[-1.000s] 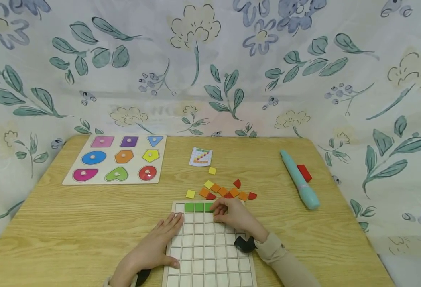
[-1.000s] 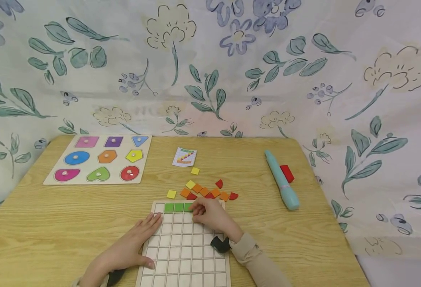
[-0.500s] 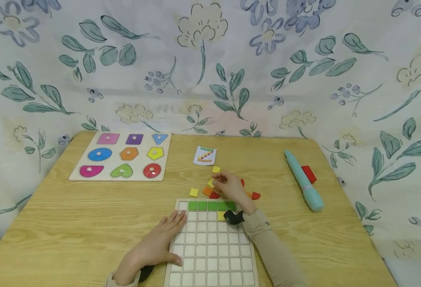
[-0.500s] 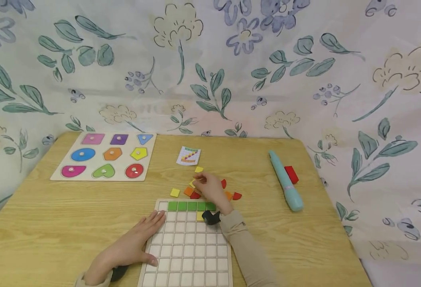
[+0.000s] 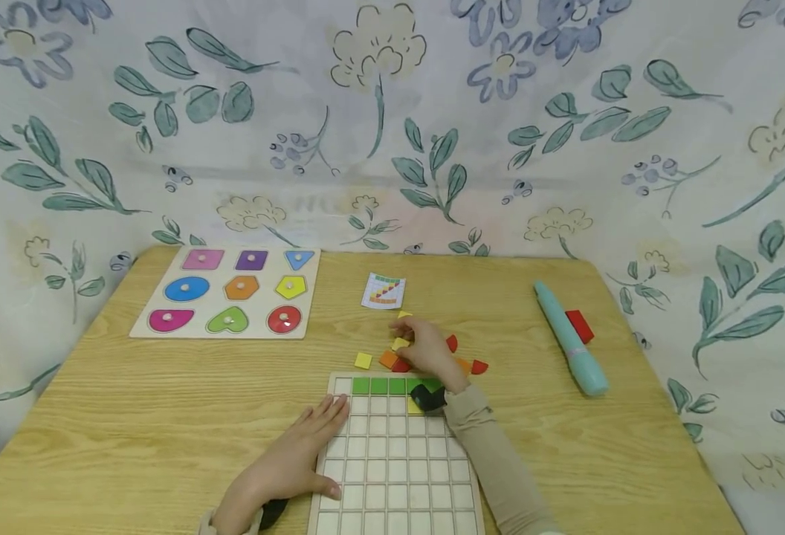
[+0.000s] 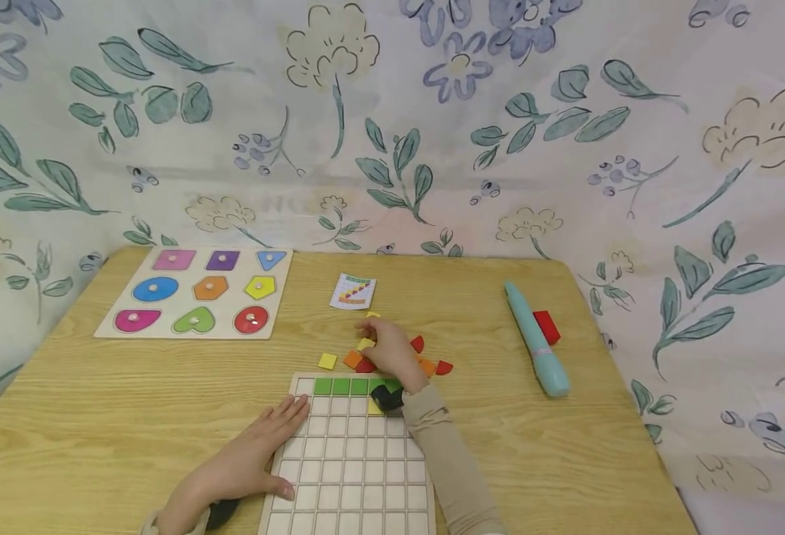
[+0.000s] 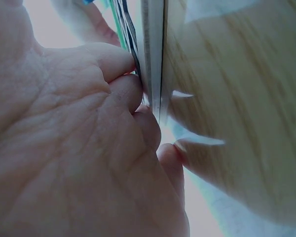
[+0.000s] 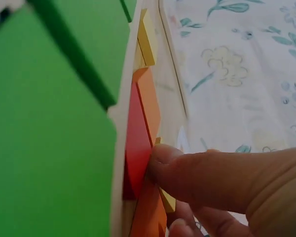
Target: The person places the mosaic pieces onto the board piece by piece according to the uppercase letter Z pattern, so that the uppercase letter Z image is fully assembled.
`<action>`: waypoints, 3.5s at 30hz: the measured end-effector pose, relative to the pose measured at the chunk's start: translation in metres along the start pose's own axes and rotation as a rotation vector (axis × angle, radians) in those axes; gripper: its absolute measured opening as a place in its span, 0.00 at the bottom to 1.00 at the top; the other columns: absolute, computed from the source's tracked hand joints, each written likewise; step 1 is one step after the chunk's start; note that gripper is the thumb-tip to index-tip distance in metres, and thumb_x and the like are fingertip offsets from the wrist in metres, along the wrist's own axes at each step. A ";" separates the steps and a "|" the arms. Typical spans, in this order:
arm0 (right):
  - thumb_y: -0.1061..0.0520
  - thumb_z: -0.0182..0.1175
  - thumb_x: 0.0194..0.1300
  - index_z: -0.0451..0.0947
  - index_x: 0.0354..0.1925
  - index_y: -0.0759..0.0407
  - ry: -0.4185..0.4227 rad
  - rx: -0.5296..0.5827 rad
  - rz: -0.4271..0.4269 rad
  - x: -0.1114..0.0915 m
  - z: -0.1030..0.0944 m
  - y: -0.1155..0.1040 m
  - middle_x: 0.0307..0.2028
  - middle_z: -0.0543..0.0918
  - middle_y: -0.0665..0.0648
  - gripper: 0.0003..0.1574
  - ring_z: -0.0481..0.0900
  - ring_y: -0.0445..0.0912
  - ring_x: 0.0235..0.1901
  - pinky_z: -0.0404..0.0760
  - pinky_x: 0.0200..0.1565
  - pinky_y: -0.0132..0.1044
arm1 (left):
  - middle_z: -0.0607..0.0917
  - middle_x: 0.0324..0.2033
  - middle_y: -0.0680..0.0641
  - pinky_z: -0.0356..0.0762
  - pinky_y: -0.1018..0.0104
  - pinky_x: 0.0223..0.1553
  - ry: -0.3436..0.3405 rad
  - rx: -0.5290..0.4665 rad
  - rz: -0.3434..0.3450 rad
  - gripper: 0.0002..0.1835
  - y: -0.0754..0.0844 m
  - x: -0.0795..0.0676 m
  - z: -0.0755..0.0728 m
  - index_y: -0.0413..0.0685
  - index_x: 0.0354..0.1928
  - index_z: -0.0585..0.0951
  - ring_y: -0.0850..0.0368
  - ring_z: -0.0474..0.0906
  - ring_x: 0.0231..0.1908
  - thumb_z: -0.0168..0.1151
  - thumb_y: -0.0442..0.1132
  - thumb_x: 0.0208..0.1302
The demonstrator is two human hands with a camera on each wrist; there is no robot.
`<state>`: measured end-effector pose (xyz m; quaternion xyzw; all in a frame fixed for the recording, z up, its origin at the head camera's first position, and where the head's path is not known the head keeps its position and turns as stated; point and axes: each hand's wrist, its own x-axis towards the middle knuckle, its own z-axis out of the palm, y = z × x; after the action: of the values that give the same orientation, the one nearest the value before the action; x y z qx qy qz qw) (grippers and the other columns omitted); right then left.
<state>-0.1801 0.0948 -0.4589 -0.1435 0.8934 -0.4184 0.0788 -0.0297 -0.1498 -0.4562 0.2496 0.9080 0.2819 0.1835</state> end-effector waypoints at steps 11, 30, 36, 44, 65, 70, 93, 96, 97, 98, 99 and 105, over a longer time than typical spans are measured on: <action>0.65 0.68 0.57 0.81 0.49 0.61 -0.097 0.158 0.007 -0.025 -0.018 0.006 0.39 0.83 0.59 0.20 0.79 0.42 0.35 0.80 0.39 0.31 | 0.49 0.76 0.41 0.45 0.35 0.71 0.006 -0.007 0.021 0.63 -0.001 0.000 0.001 0.39 0.75 0.52 0.38 0.42 0.76 0.73 0.61 0.40; 0.65 0.70 0.55 0.81 0.36 0.61 -0.251 0.161 -0.040 -0.079 0.001 -0.014 0.29 0.82 0.53 0.08 0.76 0.38 0.28 0.77 0.32 0.26 | 0.50 0.76 0.43 0.44 0.38 0.73 0.008 -0.007 -0.008 0.64 -0.001 0.001 0.002 0.40 0.75 0.53 0.41 0.41 0.76 0.74 0.61 0.39; 0.66 0.70 0.54 0.81 0.32 0.59 -0.222 0.051 -0.106 -0.085 0.005 -0.019 0.28 0.83 0.51 0.08 0.75 0.35 0.27 0.77 0.32 0.25 | 0.51 0.76 0.42 0.44 0.36 0.72 0.009 -0.007 0.000 0.63 -0.001 0.002 0.002 0.40 0.74 0.53 0.40 0.42 0.76 0.74 0.61 0.39; 0.71 0.67 0.54 0.81 0.32 0.60 -0.240 -0.025 -0.162 -0.085 0.002 -0.020 0.27 0.82 0.53 0.09 0.74 0.36 0.27 0.75 0.31 0.25 | 0.51 0.76 0.41 0.45 0.36 0.72 0.010 0.002 0.006 0.63 0.000 0.001 0.001 0.39 0.75 0.53 0.39 0.42 0.76 0.73 0.61 0.40; 0.63 0.61 0.65 0.75 0.54 0.67 0.221 0.473 0.257 0.026 -0.007 0.001 0.48 0.80 0.65 0.20 0.81 0.52 0.41 0.80 0.38 0.34 | 0.50 0.76 0.43 0.44 0.39 0.73 -0.005 0.002 -0.023 0.65 0.001 0.000 0.003 0.41 0.75 0.52 0.43 0.42 0.76 0.73 0.63 0.38; 0.67 0.68 0.55 0.80 0.47 0.64 0.232 0.220 0.250 0.032 -0.001 0.005 0.45 0.83 0.63 0.19 0.80 0.55 0.47 0.80 0.50 0.43 | 0.50 0.76 0.43 0.44 0.39 0.72 -0.002 0.009 -0.014 0.64 0.001 -0.001 0.003 0.41 0.75 0.52 0.42 0.42 0.76 0.73 0.63 0.39; 0.57 0.68 0.59 0.78 0.47 0.60 0.040 -0.059 0.204 0.021 -0.006 -0.003 0.32 0.79 0.56 0.18 0.73 0.45 0.31 0.69 0.31 0.31 | 0.50 0.77 0.43 0.43 0.38 0.73 -0.006 0.000 -0.024 0.65 0.003 0.000 0.000 0.42 0.75 0.53 0.42 0.41 0.76 0.73 0.64 0.38; 0.57 0.69 0.58 0.77 0.44 0.59 0.037 -0.069 0.214 0.020 -0.006 -0.003 0.34 0.79 0.56 0.16 0.73 0.46 0.32 0.71 0.34 0.32 | 0.50 0.76 0.43 0.43 0.39 0.73 -0.004 0.006 -0.021 0.64 0.003 0.000 0.000 0.42 0.75 0.53 0.42 0.41 0.76 0.73 0.63 0.38; 0.58 0.69 0.57 0.77 0.42 0.58 0.036 -0.068 0.215 0.019 -0.005 -0.003 0.35 0.79 0.56 0.15 0.73 0.46 0.33 0.72 0.35 0.33 | 0.50 0.76 0.43 0.43 0.38 0.73 -0.006 0.005 -0.022 0.64 0.002 0.000 0.001 0.42 0.75 0.53 0.42 0.41 0.76 0.73 0.63 0.38; 0.58 0.69 0.57 0.77 0.41 0.58 0.037 -0.065 0.211 0.018 -0.005 -0.003 0.36 0.80 0.57 0.14 0.74 0.46 0.33 0.72 0.36 0.34 | 0.50 0.76 0.43 0.43 0.38 0.73 -0.008 0.004 -0.022 0.64 0.002 0.000 0.001 0.42 0.75 0.53 0.42 0.41 0.76 0.73 0.63 0.38; 0.59 0.69 0.56 0.76 0.40 0.58 0.033 -0.047 0.203 0.017 -0.004 -0.003 0.36 0.80 0.57 0.14 0.74 0.47 0.34 0.73 0.36 0.34 | 0.50 0.76 0.43 0.43 0.38 0.73 -0.009 0.002 -0.023 0.64 0.002 -0.001 0.001 0.41 0.75 0.53 0.42 0.41 0.76 0.73 0.63 0.38; 0.61 0.63 0.63 0.77 0.45 0.63 -0.079 0.307 0.194 0.001 0.001 -0.018 0.36 0.80 0.56 0.12 0.76 0.43 0.30 0.76 0.31 0.30 | 0.49 0.77 0.43 0.43 0.38 0.73 -0.019 -0.001 -0.028 0.64 0.001 -0.001 0.002 0.42 0.75 0.53 0.42 0.41 0.76 0.73 0.63 0.38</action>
<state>-0.1777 0.0827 -0.4460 -0.0591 0.8249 -0.5343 0.1749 -0.0271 -0.1486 -0.4568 0.2395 0.9095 0.2776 0.1961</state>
